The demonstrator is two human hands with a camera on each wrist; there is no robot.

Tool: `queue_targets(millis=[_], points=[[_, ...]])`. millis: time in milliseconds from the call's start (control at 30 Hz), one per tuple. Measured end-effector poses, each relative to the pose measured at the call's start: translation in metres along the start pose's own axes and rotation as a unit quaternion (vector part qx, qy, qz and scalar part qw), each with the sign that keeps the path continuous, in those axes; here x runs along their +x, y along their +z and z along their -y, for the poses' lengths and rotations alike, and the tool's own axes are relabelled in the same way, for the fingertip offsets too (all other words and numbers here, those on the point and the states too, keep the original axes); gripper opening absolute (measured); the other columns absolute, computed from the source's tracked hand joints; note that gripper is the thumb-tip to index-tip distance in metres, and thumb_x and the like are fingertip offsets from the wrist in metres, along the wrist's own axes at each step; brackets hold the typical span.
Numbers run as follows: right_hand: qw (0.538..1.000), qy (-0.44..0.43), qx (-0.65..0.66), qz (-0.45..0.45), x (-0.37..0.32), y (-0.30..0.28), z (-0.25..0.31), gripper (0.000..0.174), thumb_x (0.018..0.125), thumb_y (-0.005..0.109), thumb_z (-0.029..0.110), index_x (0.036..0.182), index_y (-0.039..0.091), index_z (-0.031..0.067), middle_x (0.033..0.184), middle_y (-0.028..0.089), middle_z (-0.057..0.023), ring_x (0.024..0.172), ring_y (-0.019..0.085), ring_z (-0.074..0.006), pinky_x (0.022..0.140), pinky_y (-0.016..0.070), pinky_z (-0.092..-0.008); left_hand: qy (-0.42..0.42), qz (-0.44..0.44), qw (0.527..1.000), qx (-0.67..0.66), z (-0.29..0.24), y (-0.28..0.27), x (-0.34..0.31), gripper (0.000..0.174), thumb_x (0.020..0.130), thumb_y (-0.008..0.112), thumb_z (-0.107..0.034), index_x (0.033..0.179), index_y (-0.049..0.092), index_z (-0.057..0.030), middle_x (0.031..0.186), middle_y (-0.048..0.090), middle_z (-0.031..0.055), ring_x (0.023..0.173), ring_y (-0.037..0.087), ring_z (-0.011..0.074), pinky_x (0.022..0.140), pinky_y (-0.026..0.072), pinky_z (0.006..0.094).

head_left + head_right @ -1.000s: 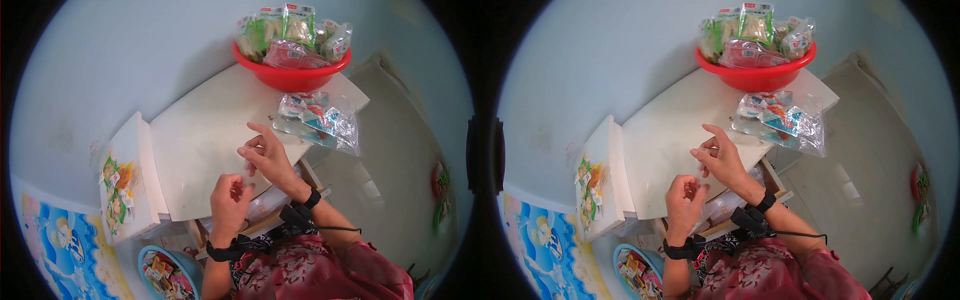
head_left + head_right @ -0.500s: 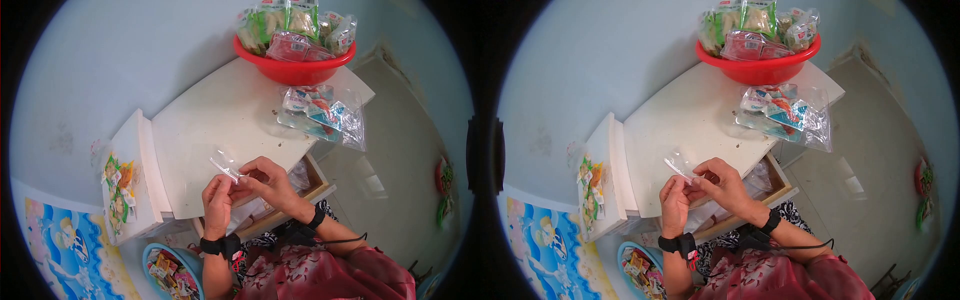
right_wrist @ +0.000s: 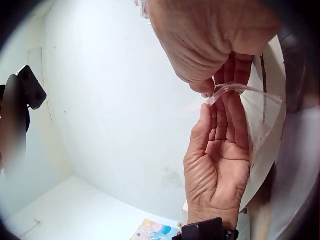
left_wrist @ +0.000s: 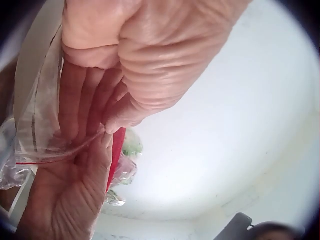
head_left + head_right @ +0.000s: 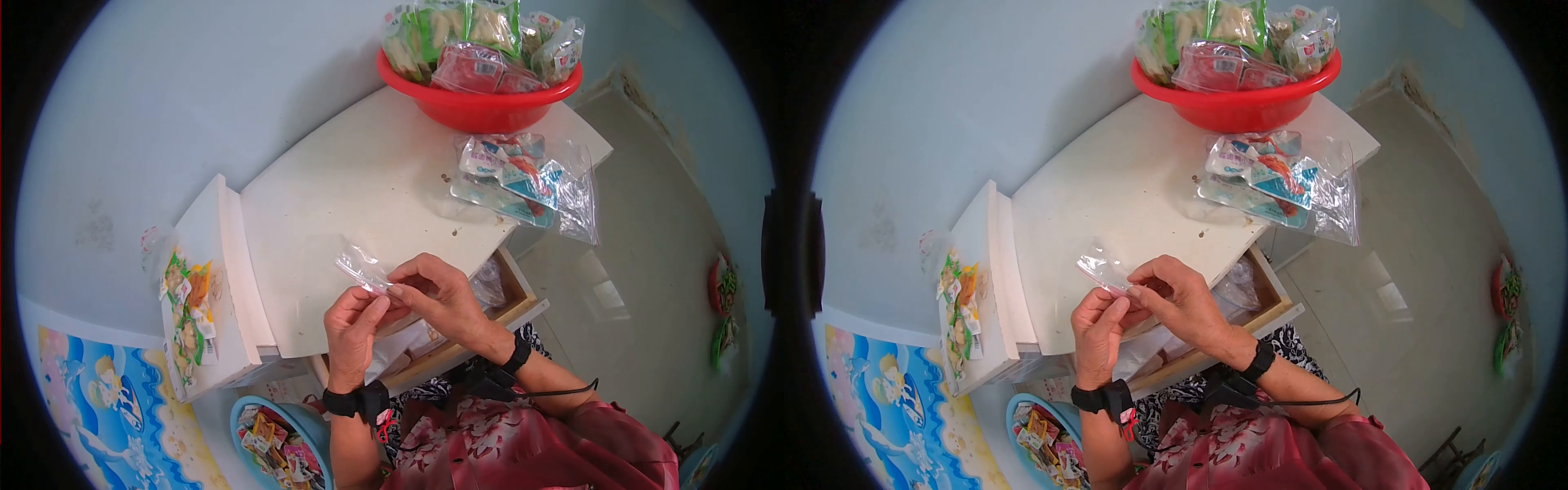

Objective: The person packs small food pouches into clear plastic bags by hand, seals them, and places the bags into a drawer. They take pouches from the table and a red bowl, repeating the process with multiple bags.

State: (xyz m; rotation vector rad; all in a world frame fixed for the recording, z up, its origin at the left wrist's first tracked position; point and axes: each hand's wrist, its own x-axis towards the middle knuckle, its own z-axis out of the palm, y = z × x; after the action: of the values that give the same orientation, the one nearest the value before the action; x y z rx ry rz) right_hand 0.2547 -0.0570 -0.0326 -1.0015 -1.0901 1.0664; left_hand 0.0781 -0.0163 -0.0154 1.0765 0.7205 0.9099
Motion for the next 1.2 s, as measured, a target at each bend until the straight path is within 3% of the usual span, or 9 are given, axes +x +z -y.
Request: queue_targets(millis=[100,433,500,600,933,1033,1133,1200], points=[[1.0,0.001,0.002,0.002,0.0,-0.001,-0.001,0.018,0.1,0.07,0.009,0.116,0.067,-0.0003,0.107,0.067,-0.0038,0.098,0.065,-0.0097,0.087,0.0554,-0.0271,-0.001,0.0,1.0,-0.009,0.001,-0.002,0.0,0.013,0.102,0.063,-0.003,0.111,0.066,0.0062,0.107,0.074,0.0173,0.101,0.074,0.026,0.095,0.063,0.0418],[1.0,-0.002,-0.006,0.002,0.001,-0.002,-0.003,0.017,0.1,0.07,0.008,0.114,0.068,-0.0004,0.105,0.067,-0.0033,0.097,0.065,-0.009,0.085,0.0552,-0.0264,0.0,-0.005,1.0,-0.006,0.002,-0.003,-0.001,0.013,0.102,0.063,-0.003,0.111,0.066,0.0066,0.107,0.074,0.0191,0.099,0.075,0.0274,0.094,0.0637,0.0416],[1.0,-0.012,-0.001,-0.01,0.002,0.001,-0.001,0.015,0.099,0.07,0.007,0.111,0.068,-0.001,0.101,0.067,-0.0053,0.091,0.065,-0.0108,0.08,0.0556,-0.0277,0.001,-0.007,1.0,-0.008,0.003,-0.003,0.0,0.013,0.102,0.063,-0.003,0.111,0.066,0.0067,0.106,0.074,0.0194,0.099,0.075,0.0275,0.093,0.064,0.0417],[1.0,-0.014,0.002,-0.013,0.002,0.001,0.0,0.013,0.098,0.07,0.007,0.108,0.068,-0.0014,0.098,0.067,-0.0063,0.088,0.066,-0.0118,0.077,0.0558,-0.028,-0.002,-0.014,1.0,0.002,0.003,-0.001,0.0,0.011,0.101,0.064,-0.004,0.109,0.066,0.0035,0.103,0.074,0.0166,0.097,0.075,0.0248,0.091,0.0646,0.0444],[1.0,-0.005,0.01,-0.001,0.001,0.001,-0.001,0.013,0.098,0.071,0.008,0.106,0.069,-0.0015,0.095,0.068,-0.0056,0.086,0.066,-0.0114,0.076,0.0564,-0.0279,0.004,-0.051,0.998,0.022,0.005,0.003,0.002,0.008,0.101,0.065,-0.005,0.105,0.067,0.0024,0.099,0.073,0.0133,0.09,0.075,0.0217,0.081,0.0668,0.0388],[0.999,0.019,-0.005,0.049,0.002,-0.006,-0.002,0.018,0.101,0.069,0.01,0.115,0.068,-0.0009,0.103,0.069,-0.0028,0.096,0.065,-0.0089,0.085,0.0552,-0.0263,0.011,-0.054,0.998,0.025,0.007,0.001,0.002,0.009,0.101,0.065,-0.005,0.104,0.068,0.0029,0.098,0.073,0.0127,0.088,0.075,0.021,0.078,0.0671,0.0374],[0.996,0.034,0.003,0.079,0.0,-0.01,0.014,0.02,0.102,0.068,0.011,0.117,0.068,-0.0013,0.104,0.07,-0.0036,0.1,0.067,-0.0101,0.087,0.056,-0.0273,0.019,-0.062,0.997,0.034,0.01,-0.002,0.001,0.01,0.101,0.066,-0.005,0.105,0.068,0.0037,0.097,0.073,0.0124,0.087,0.075,0.0206,0.077,0.0667,0.036],[0.998,0.018,0.018,0.064,0.001,-0.008,0.014,0.02,0.099,0.072,0.014,0.11,0.07,-0.0026,0.097,0.071,-0.006,0.092,0.069,-0.0122,0.081,0.0571,-0.0275,0.031,-0.07,0.996,0.05,0.012,-0.002,0.002,0.011,0.101,0.066,-0.006,0.105,0.067,0.0044,0.097,0.073,0.0122,0.085,0.075,0.0202,0.076,0.0664,0.0349]])
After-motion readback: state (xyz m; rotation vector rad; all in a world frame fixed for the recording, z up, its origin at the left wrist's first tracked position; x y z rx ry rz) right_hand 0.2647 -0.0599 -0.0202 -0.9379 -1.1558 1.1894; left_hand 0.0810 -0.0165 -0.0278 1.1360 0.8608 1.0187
